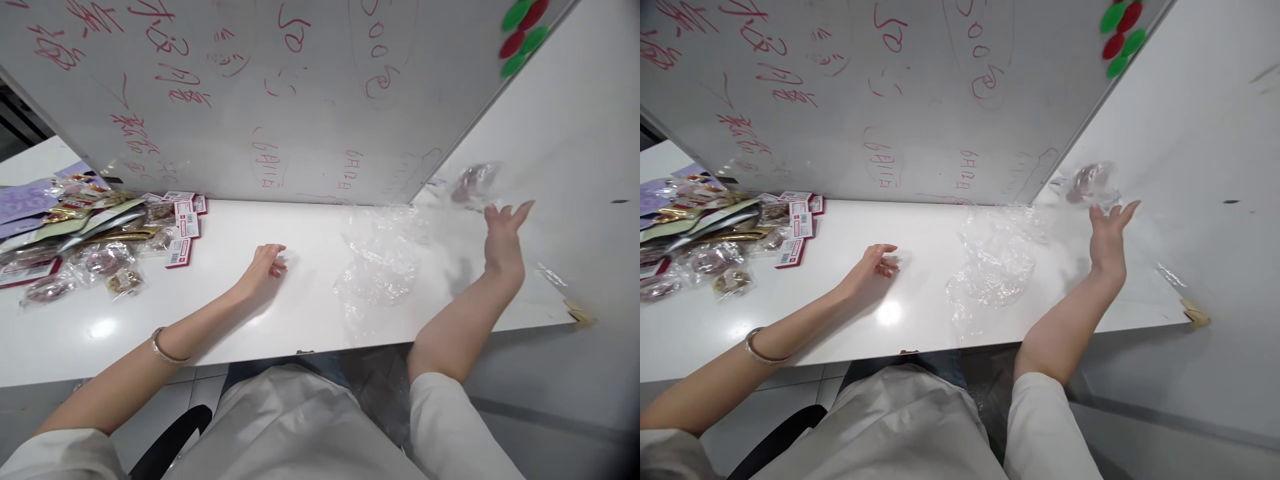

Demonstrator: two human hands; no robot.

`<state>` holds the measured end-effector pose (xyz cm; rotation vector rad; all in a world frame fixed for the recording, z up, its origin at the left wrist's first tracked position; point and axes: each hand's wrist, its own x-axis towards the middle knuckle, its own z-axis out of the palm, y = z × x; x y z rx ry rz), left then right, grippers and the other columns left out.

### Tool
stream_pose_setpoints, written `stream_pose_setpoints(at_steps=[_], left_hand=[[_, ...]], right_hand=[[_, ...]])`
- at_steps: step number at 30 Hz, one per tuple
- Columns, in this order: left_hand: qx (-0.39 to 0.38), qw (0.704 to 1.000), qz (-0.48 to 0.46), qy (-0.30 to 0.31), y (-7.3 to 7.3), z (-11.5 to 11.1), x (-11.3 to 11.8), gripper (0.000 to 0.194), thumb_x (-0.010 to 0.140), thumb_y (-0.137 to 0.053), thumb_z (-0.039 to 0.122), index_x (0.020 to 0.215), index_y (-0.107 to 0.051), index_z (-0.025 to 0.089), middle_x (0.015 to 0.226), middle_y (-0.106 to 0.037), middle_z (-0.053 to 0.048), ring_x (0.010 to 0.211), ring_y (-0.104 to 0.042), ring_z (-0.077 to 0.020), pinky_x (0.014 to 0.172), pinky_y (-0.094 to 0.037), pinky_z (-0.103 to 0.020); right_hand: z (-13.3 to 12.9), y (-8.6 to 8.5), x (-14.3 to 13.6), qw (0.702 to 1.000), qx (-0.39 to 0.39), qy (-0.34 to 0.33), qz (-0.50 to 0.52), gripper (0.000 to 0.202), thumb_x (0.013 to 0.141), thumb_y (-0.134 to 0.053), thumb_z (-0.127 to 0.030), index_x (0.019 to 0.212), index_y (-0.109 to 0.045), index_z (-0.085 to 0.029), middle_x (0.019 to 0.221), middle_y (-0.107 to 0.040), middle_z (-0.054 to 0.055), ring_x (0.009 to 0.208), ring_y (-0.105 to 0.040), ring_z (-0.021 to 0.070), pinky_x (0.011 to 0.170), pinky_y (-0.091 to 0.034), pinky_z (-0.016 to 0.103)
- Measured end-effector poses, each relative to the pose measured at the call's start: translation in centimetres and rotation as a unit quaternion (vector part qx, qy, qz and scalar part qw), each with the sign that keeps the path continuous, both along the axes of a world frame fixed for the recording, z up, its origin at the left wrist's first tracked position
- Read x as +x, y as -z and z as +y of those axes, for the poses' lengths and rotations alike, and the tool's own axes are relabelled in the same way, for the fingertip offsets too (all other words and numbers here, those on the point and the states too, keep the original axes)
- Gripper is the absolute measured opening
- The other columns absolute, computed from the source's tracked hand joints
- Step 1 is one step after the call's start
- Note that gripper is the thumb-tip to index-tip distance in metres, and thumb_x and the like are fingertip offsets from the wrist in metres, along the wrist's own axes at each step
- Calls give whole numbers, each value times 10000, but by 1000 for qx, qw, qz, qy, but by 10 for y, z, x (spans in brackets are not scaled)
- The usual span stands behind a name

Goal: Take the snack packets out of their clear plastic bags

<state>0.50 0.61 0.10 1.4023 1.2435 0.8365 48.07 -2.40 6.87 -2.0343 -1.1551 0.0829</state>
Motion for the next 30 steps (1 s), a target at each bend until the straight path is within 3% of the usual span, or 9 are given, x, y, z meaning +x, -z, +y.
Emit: stream_pose_setpoints(at_steps=[3,6,11,14,16,20,24,27,30], left_hand=[[58,998,27,9,-7,-3,-3,433,1007,-339,504,1170,-612,210,1195,-501,-128,912,-639,-197,873,-539,-413],[180,974,138,17,-15,-4,-10,359,985,-433,470,1162,-602,207,1261,-486,-126,1071,-604,-237,888,-533,-411],[319,847,421,-65,-28,9,-30,329,950,-488,296,1207,-602,125,1361,-489,-217,1216,-521,-343,1013,-444,-489],[289,780,531,-160,-35,23,-52,456,936,-509,333,1294,-555,55,1451,-417,-290,1304,-436,-433,1049,-382,-545],[220,763,569,-215,-36,33,-69,544,924,-523,384,1333,-524,25,1416,-451,-316,1286,-447,-462,1021,-388,-556],[98,765,595,-225,-30,54,-97,693,910,-533,415,1437,-425,-22,1333,-533,-346,1268,-469,-470,1001,-394,-536],[96,758,614,-197,-21,66,-107,686,909,-513,342,1482,-377,-8,1320,-568,-333,1286,-450,-473,1000,-376,-541],[113,763,613,-172,-18,66,-104,534,908,-465,267,1366,-509,-5,1308,-575,-325,1258,-475,-465,1001,-366,-553],[149,763,620,-109,-21,59,-94,482,891,-471,253,1299,-566,15,1272,-588,-305,1237,-488,-457,994,-378,-559]], right_hand=[[19,6,-17,997,-61,2,45,884,931,-395,-648,1616,-115,-165,1619,-271,225,1496,-285,336,1158,-274,519],[32,9,-49,988,-153,-29,-11,966,886,-474,-699,1597,-211,-100,1628,-243,249,1508,-233,383,1193,-209,519],[49,24,-123,943,-270,-103,-164,979,848,-489,-742,1547,-323,-76,1605,-292,258,1466,-290,449,1174,-239,594],[55,41,-163,910,-342,-136,-191,882,887,-472,-674,1507,-387,-52,1577,-331,279,1428,-340,482,1129,-314,603],[57,52,-179,897,-362,-174,-187,792,937,-413,-605,1486,-416,-35,1557,-360,290,1410,-372,482,1095,-368,591],[60,67,-186,883,-257,-338,-200,560,1008,-300,-384,1465,-478,-112,1589,-377,186,1486,-311,365,1177,-309,536],[63,71,-183,858,-119,-468,-177,454,1021,-307,-328,1337,-622,-245,1564,-448,69,1482,-343,282,1222,-233,534],[63,66,-188,892,9,-424,-159,354,991,-419,-343,1154,-724,-268,1435,-564,96,1368,-472,312,1160,-309,567],[62,58,-198,942,98,-320,18,290,965,-480,-406,1092,-703,-271,1142,-684,96,1052,-647,262,948,-506,478]])
